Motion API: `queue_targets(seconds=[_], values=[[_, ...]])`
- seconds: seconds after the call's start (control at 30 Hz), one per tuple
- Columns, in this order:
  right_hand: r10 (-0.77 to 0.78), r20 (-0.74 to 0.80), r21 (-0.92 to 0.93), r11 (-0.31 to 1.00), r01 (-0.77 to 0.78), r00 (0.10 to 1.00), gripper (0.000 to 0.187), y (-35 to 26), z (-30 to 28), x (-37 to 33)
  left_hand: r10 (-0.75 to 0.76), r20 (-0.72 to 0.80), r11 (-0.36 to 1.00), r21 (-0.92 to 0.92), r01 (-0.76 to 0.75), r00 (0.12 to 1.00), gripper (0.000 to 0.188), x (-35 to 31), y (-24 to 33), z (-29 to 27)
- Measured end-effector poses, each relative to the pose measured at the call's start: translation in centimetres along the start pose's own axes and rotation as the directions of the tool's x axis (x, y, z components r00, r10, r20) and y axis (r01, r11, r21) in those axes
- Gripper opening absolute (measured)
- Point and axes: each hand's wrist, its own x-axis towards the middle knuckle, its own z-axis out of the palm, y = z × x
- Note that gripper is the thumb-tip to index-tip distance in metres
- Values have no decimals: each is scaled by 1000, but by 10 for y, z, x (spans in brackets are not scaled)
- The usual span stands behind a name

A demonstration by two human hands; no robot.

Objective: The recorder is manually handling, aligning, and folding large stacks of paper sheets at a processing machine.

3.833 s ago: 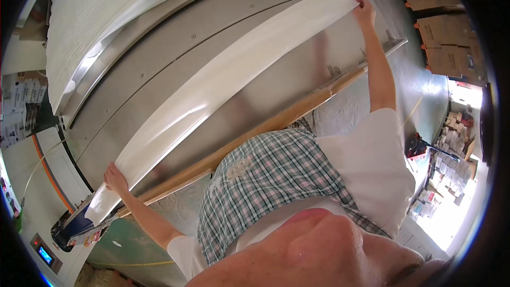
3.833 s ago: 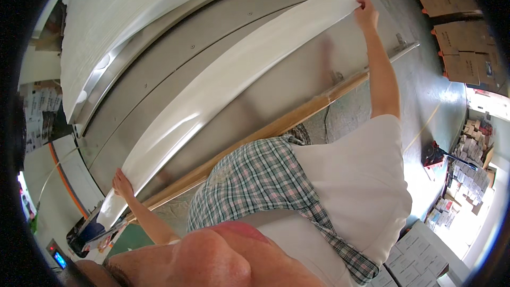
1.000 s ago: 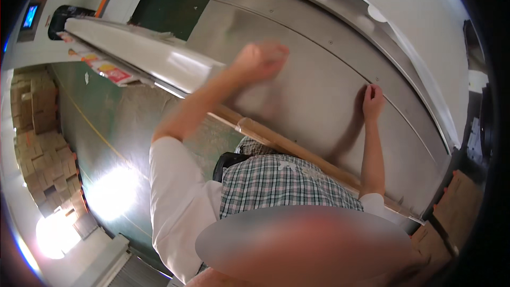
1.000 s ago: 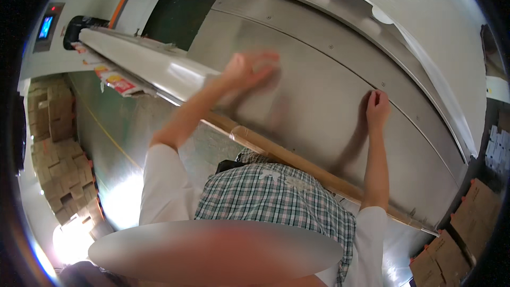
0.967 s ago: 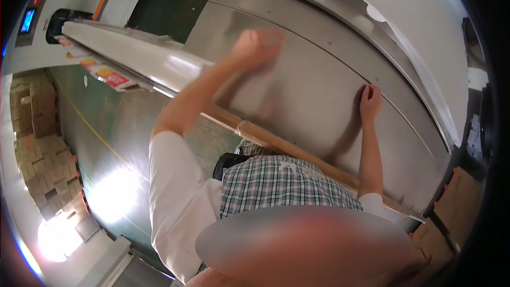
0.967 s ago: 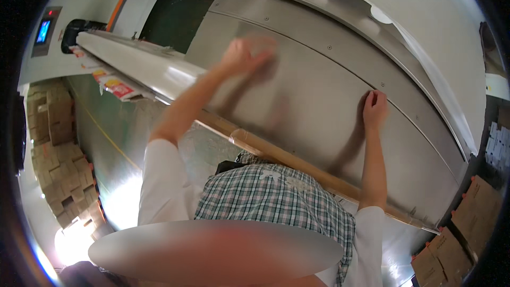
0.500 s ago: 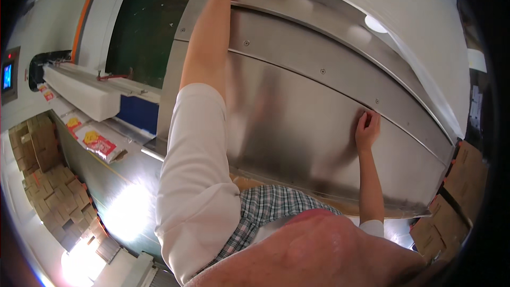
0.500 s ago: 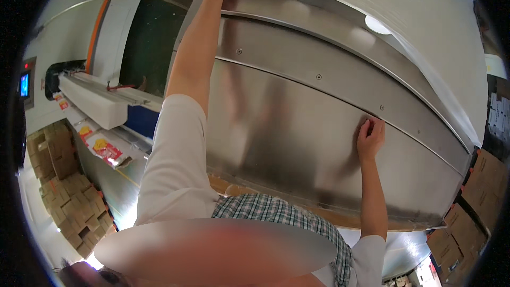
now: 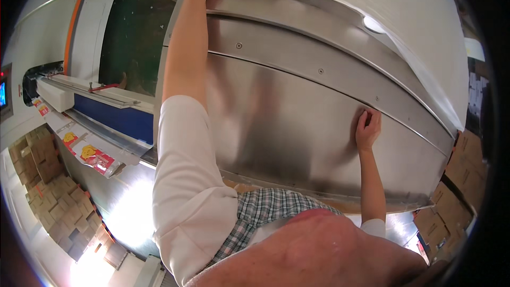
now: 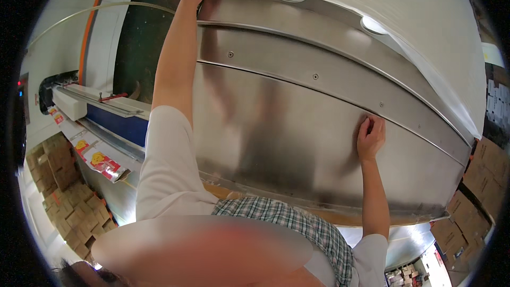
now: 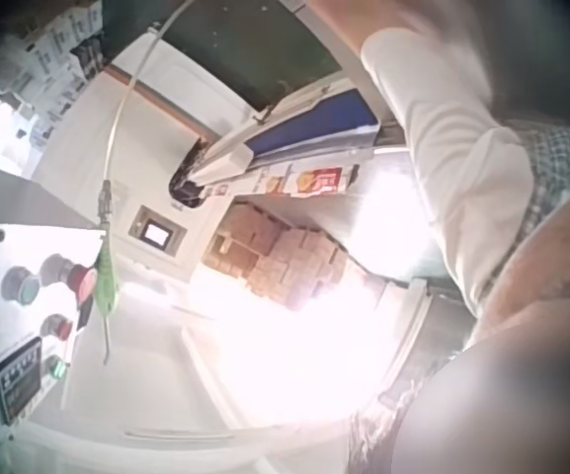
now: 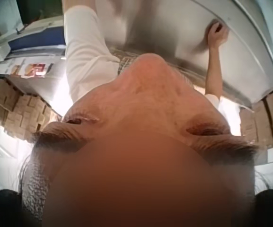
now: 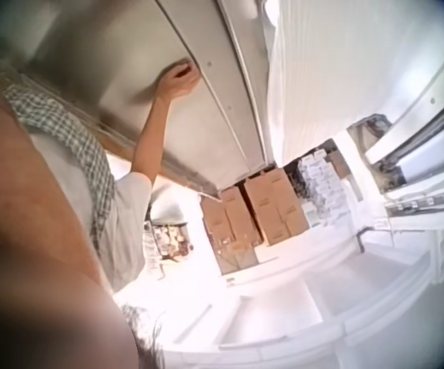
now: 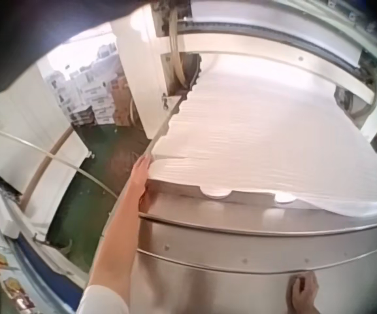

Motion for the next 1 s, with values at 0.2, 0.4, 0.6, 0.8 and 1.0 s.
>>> queue_targets(seconds=[0.2,0.4,0.6,0.8,1.0], values=[[-47,-59,68,996,50,997,4,-26,17,11,212,235,877,384,-290,949,46,50,10,-84],[-33,-52,-11,999,32,998,4,-6,0,1,-148,606,292,782,-550,782,67,-31,92,101],[81,-17,25,996,-81,997,8,-3,7,-4,-227,719,142,692,-708,657,97,-87,98,160],[50,56,313,948,-64,997,21,-28,13,108,-41,692,90,721,-687,721,86,-103,82,144],[-392,63,256,895,365,918,37,-153,53,219,-70,627,69,779,-623,776,81,-129,82,129]])
